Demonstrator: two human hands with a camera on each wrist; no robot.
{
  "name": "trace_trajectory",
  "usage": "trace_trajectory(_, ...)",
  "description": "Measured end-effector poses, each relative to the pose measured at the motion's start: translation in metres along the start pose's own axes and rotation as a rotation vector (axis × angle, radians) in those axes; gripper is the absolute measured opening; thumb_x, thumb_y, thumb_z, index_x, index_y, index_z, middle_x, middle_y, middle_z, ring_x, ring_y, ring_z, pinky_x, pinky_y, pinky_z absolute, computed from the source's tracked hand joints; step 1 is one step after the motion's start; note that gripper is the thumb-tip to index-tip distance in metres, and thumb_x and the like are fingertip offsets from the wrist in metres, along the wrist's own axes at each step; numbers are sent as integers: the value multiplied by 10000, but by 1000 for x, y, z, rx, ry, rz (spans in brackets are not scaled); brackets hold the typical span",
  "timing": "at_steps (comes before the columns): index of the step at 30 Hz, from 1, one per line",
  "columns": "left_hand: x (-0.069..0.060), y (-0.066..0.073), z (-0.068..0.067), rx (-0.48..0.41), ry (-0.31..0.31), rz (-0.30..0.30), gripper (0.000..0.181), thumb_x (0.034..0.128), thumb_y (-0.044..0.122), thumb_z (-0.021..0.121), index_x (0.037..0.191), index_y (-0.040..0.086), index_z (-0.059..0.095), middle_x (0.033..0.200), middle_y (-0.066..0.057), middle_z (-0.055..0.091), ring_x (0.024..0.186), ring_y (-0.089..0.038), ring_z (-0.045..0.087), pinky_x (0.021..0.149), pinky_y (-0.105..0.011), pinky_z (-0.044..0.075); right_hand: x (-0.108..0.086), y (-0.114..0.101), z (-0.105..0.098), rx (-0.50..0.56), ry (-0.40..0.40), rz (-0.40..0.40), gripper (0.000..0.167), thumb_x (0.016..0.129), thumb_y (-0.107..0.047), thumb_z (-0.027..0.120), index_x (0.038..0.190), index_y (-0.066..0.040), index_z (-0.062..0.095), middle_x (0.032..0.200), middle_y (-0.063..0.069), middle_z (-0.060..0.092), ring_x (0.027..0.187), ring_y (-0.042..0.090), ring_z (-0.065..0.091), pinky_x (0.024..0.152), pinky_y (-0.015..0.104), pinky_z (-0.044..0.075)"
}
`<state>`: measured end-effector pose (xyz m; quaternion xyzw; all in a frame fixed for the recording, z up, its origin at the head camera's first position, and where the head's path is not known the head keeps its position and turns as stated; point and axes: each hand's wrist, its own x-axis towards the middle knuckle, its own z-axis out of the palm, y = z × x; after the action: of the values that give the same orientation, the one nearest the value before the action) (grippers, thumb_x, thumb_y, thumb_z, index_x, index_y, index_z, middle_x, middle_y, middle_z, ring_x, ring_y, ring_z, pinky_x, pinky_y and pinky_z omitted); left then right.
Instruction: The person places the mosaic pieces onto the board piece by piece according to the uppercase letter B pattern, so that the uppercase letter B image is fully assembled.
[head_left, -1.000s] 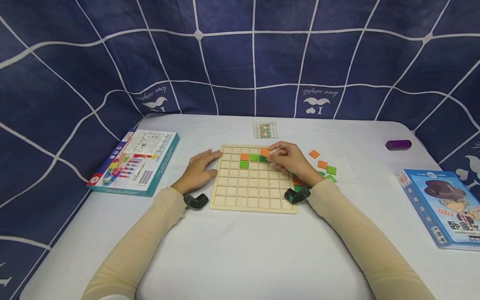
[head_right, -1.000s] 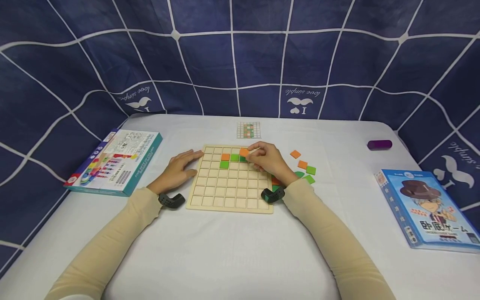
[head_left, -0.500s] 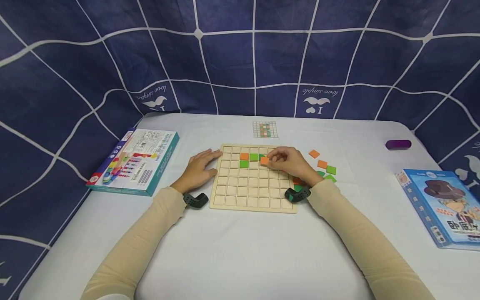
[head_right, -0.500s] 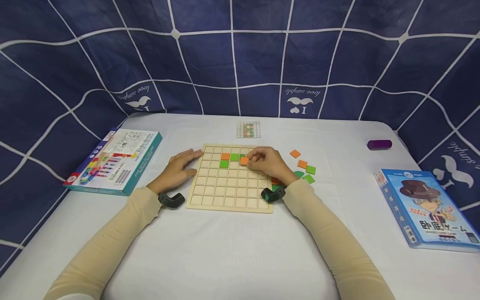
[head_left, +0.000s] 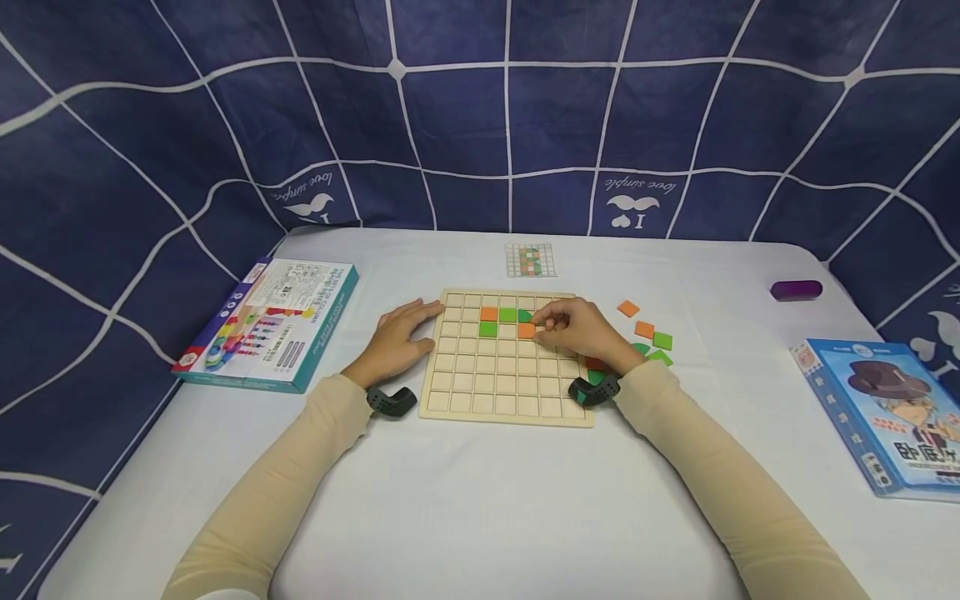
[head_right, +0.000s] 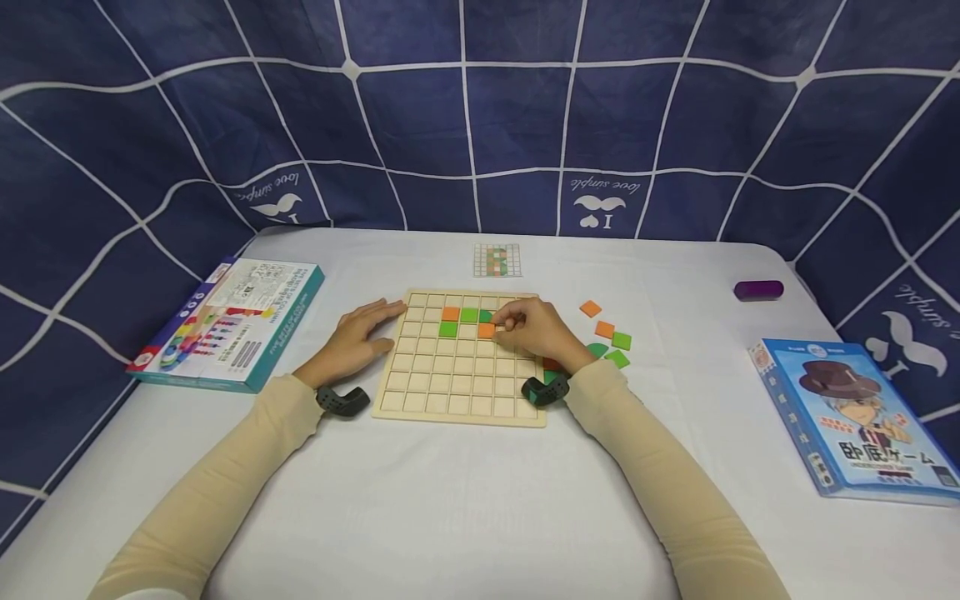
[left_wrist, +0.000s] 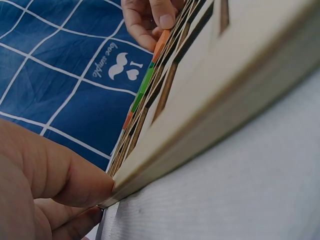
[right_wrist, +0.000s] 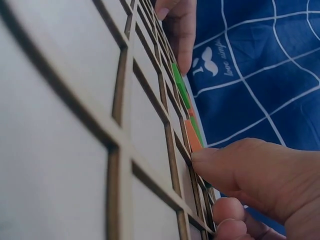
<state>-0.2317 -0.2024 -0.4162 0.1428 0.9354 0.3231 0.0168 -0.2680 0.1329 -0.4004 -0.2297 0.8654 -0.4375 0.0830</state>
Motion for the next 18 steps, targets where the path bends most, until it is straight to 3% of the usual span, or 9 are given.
trace_trajectory(18,0,-3,1,5,0,3,673,956,123,609,1611,27,490,1706,-125,429,1636,-344,250,1311,-561,128,0,3,1,15,-4,27,281,922,-64,836,1178,42,787,870,6,657,727,125,511,670,244,430)
